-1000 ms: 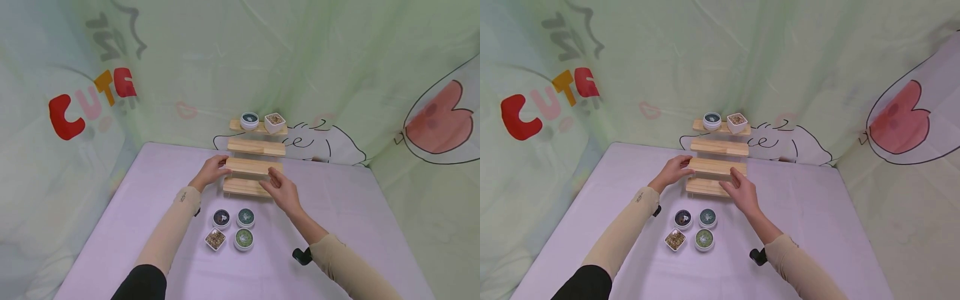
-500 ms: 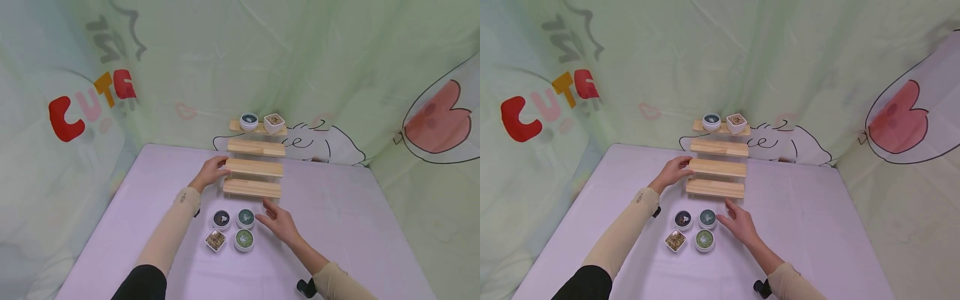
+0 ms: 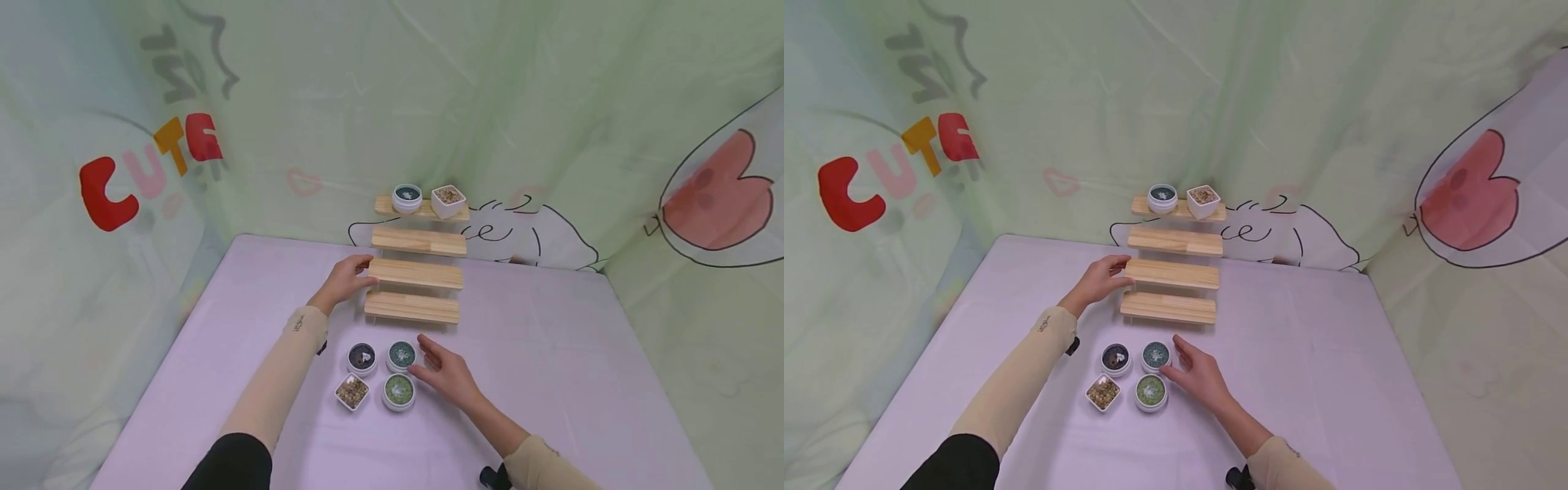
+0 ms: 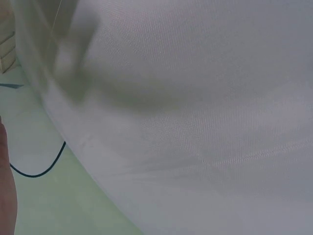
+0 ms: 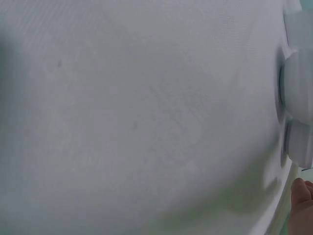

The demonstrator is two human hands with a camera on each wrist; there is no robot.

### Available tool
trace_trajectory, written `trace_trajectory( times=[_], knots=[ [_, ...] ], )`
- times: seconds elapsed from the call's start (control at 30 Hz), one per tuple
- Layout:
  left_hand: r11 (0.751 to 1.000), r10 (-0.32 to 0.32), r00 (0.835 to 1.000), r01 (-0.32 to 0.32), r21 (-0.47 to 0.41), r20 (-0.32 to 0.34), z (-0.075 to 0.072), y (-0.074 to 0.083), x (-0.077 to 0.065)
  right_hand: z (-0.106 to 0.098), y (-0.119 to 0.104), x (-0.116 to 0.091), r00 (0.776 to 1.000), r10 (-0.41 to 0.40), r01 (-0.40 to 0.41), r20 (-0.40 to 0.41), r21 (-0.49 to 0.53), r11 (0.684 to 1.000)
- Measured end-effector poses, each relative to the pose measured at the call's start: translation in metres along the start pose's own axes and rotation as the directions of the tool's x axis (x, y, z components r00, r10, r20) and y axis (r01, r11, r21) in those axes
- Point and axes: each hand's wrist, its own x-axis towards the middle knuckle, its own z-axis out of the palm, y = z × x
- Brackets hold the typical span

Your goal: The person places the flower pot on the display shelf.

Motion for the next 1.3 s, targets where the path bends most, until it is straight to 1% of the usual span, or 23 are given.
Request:
trace_trajectory(
  times=[0.27,0.5,0.7,0.93,1.17,1.3],
  knots=[
    [1.0,-0.006,1.0,0.006,0.006,-0.003,0.0,-0.001,0.0,0.007,0.004,0.0,1.0,-0.011,0.012,-0.007,0.041,0.999],
    [1.0,-0.007,1.0,0.007,0.008,-0.002,0.001,-0.001,0.001,0.015,0.01,0.004,1.0,-0.016,0.018,-0.021,0.083,0.996],
    [1.0,-0.008,1.0,0.008,0.007,0.0,0.0,0.0,0.001,0.018,0.01,0.006,1.0,-0.018,0.02,-0.018,0.118,0.993],
    [1.0,-0.016,1.0,0.016,-0.007,0.02,-0.002,0.005,0.0,0.019,0.009,0.007,1.0,-0.01,0.013,-0.029,0.115,0.993],
    [1.0,-0.015,1.0,0.015,-0.01,0.025,-0.002,0.003,0.001,0.019,0.01,0.01,0.999,0.0,0.006,-0.047,0.124,0.992],
    [1.0,-0.015,0.999,0.015,-0.008,0.028,-0.003,0.003,0.002,0.016,0.007,0.013,0.998,-0.011,0.018,-0.057,0.122,0.992]
  ],
)
